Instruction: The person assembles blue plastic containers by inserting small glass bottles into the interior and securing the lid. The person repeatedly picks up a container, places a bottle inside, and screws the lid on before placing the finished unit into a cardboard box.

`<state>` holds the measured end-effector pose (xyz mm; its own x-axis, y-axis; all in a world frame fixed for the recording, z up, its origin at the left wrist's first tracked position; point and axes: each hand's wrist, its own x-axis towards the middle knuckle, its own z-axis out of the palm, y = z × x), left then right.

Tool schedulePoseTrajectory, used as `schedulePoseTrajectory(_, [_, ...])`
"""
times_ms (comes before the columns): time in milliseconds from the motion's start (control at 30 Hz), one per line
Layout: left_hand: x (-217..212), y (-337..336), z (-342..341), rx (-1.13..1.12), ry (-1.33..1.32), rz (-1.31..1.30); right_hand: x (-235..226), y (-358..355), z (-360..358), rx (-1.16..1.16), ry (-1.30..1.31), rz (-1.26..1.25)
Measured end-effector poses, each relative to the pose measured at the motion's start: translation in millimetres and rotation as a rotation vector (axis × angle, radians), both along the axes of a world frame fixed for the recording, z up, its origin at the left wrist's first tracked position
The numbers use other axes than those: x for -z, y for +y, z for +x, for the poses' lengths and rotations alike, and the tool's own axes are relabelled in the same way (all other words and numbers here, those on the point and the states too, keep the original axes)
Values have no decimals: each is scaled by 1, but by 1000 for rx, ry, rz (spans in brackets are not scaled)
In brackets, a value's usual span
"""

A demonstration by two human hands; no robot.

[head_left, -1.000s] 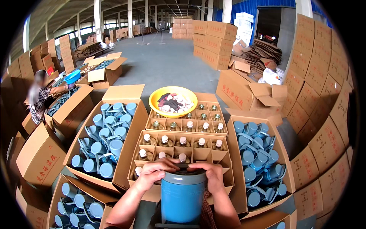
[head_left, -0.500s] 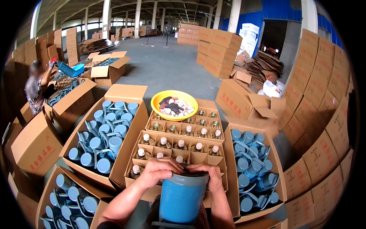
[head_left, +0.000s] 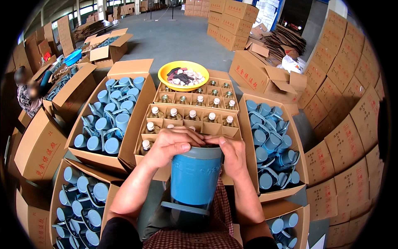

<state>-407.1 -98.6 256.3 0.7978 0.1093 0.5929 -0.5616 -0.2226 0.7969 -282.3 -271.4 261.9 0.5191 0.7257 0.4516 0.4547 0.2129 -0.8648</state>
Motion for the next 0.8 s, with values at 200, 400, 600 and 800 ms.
schedulePoseTrajectory(200, [52,-11,10,5,117,-664,-42,-42,4,-259,-216,97])
schedulePoseTrajectory(400, [93,-93,36,16,408,-1220,-116,-57,-2,-579,-585,-157])
schedulePoseTrajectory(600, [89,-113,44,40,370,-1210,-146,-48,-20,-731,-785,-267])
schedulePoseTrajectory(800, [93,-107,31,-31,374,-1209,-157,-38,-36,-765,-832,-357])
